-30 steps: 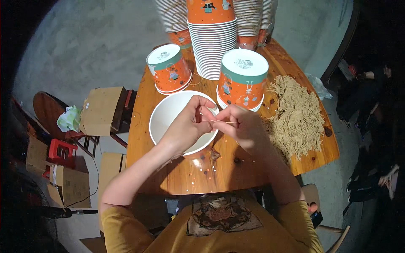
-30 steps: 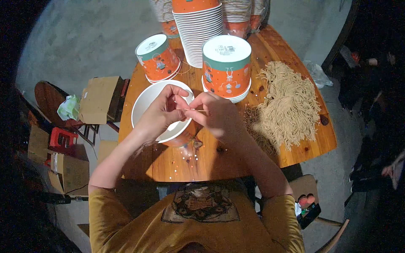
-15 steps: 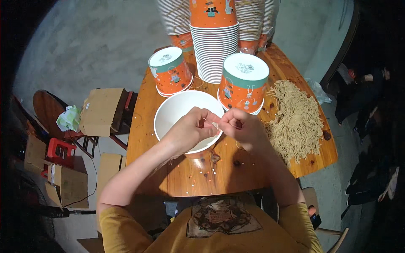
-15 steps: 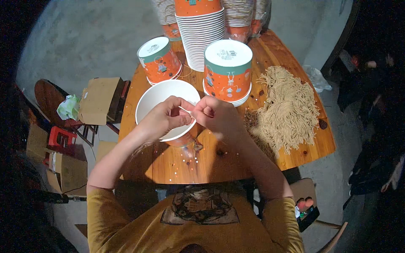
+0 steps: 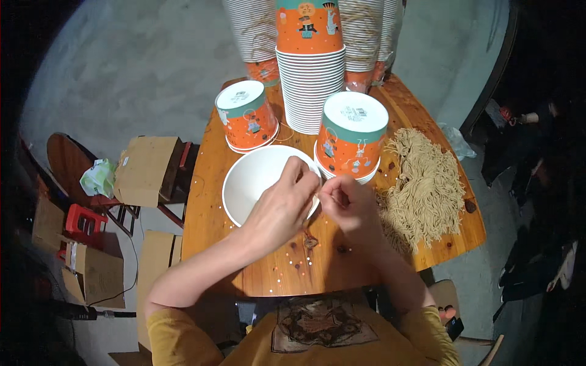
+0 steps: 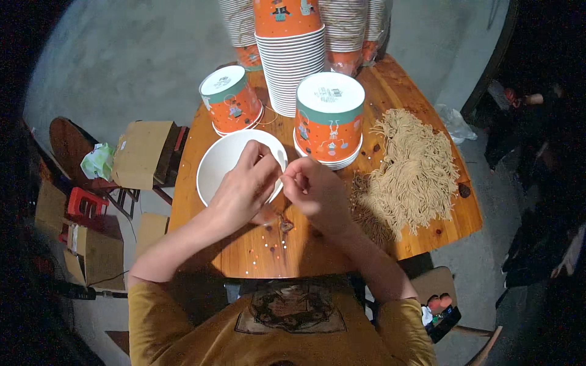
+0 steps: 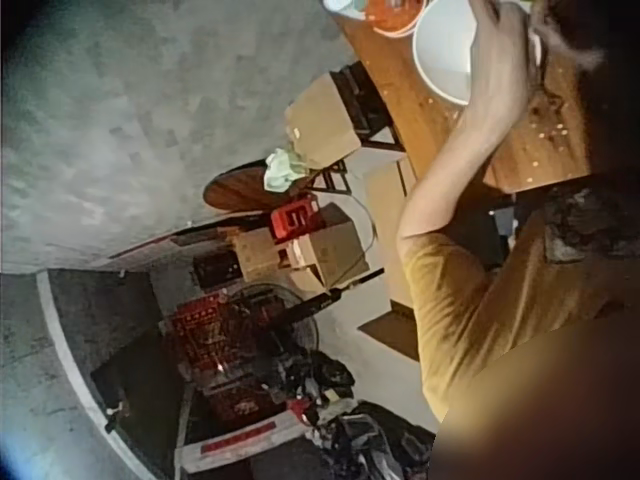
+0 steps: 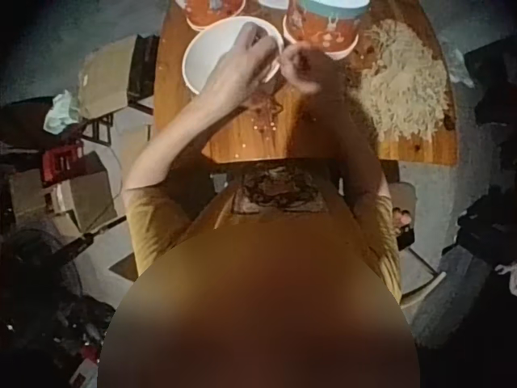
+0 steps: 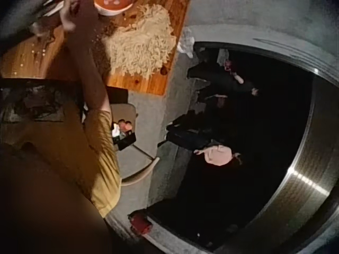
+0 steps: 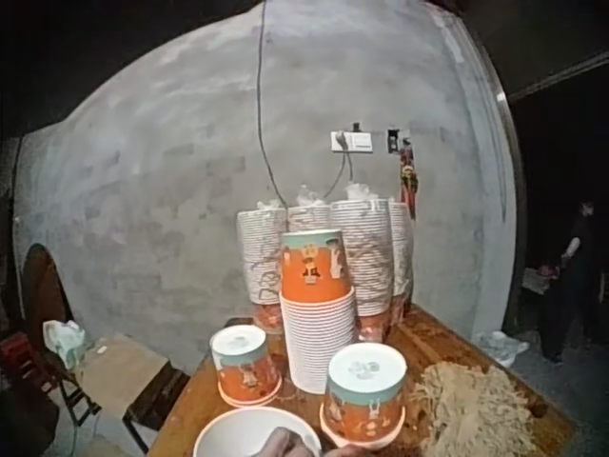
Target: Attaching strings or bands to paper food containers to prepare them for use.
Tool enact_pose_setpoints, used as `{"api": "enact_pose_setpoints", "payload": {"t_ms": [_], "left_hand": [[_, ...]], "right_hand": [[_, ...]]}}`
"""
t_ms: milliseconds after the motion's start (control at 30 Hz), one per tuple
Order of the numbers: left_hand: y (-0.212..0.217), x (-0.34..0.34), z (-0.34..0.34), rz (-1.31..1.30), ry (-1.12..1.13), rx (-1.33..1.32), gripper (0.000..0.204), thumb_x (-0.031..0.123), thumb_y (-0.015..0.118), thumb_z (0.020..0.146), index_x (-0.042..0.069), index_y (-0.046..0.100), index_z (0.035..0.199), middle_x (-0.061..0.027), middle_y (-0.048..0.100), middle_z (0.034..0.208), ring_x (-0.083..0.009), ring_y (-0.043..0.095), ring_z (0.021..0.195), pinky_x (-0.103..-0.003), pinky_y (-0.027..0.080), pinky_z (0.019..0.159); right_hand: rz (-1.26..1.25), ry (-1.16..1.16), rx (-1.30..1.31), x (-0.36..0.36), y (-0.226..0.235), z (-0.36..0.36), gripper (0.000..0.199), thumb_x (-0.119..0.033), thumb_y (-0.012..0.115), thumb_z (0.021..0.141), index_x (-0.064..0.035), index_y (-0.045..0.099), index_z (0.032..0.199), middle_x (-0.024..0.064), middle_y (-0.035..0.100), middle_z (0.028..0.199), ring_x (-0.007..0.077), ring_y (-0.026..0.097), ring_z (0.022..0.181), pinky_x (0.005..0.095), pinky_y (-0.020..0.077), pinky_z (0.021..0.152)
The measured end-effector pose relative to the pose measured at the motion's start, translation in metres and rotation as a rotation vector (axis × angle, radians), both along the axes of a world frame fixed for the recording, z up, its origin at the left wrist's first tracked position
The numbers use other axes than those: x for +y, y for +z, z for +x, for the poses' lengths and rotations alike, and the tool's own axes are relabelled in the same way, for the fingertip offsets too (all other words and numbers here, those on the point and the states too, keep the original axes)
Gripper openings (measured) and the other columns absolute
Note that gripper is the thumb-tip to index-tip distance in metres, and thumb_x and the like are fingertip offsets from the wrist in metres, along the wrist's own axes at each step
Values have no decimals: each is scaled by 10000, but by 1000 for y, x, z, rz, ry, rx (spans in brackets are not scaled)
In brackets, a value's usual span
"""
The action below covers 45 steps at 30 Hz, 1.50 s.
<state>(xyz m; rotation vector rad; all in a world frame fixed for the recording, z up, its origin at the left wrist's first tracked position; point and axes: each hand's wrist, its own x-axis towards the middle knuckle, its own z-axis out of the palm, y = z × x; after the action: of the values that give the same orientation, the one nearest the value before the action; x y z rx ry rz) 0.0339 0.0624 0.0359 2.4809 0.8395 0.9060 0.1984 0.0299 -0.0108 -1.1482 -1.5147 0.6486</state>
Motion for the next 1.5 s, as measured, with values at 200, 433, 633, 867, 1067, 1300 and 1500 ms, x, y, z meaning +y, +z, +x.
{"api": "enact_pose_setpoints", "payload": {"t_ms": [200,433,633,867,1067,1300,1500], "left_hand": [[0,3,1,206,86,62,116,26,599,773,31,503,838,-133,478,838,-320,510,822,-414,420,694],[-5,6,-1,-239,90,-108,113,-10,616,790,12,519,841,-89,487,804,-193,534,700,-304,442,616],[-3,2,-1,-47,185,0,97,-17,595,808,11,511,847,-69,491,811,-135,511,674,-274,436,594],[-11,5,-4,-308,149,-159,110,-6,589,794,22,512,867,-113,543,779,-251,560,684,-347,447,616],[-9,4,-3,-236,192,-144,99,-3,597,803,11,517,859,-98,548,780,-204,552,680,-312,442,615],[-12,5,-5,-327,167,-202,75,-3,596,819,3,522,835,-79,559,778,-157,544,669,-293,445,607],[-13,6,-5,-349,173,-229,65,-13,583,817,-4,519,828,-76,577,761,-138,566,702,-274,457,626]], "right_hand": [[44,-43,48,-2,-9,-8,78,-38,633,800,-47,564,836,-5,450,636,77,434,570,248,376,521],[183,-116,-58,1,-14,-15,121,-11,649,773,-58,545,813,24,480,660,118,466,560,275,394,520],[303,-113,-29,7,-27,-15,126,11,664,781,-26,559,840,7,531,657,54,493,574,230,410,507],[478,-213,-269,2,-12,-18,161,0,681,748,-44,550,829,65,536,689,179,560,561,294,436,497],[447,-211,-260,1,-10,-19,173,6,673,743,-53,537,833,73,530,717,218,579,577,323,438,498],[441,-188,-218,3,-12,-21,165,13,670,745,-46,538,821,75,524,709,207,569,567,315,428,491],[446,-174,-204,4,-10,-22,151,14,661,756,-41,543,832,67,522,704,178,554,551,300,420,488]]}}
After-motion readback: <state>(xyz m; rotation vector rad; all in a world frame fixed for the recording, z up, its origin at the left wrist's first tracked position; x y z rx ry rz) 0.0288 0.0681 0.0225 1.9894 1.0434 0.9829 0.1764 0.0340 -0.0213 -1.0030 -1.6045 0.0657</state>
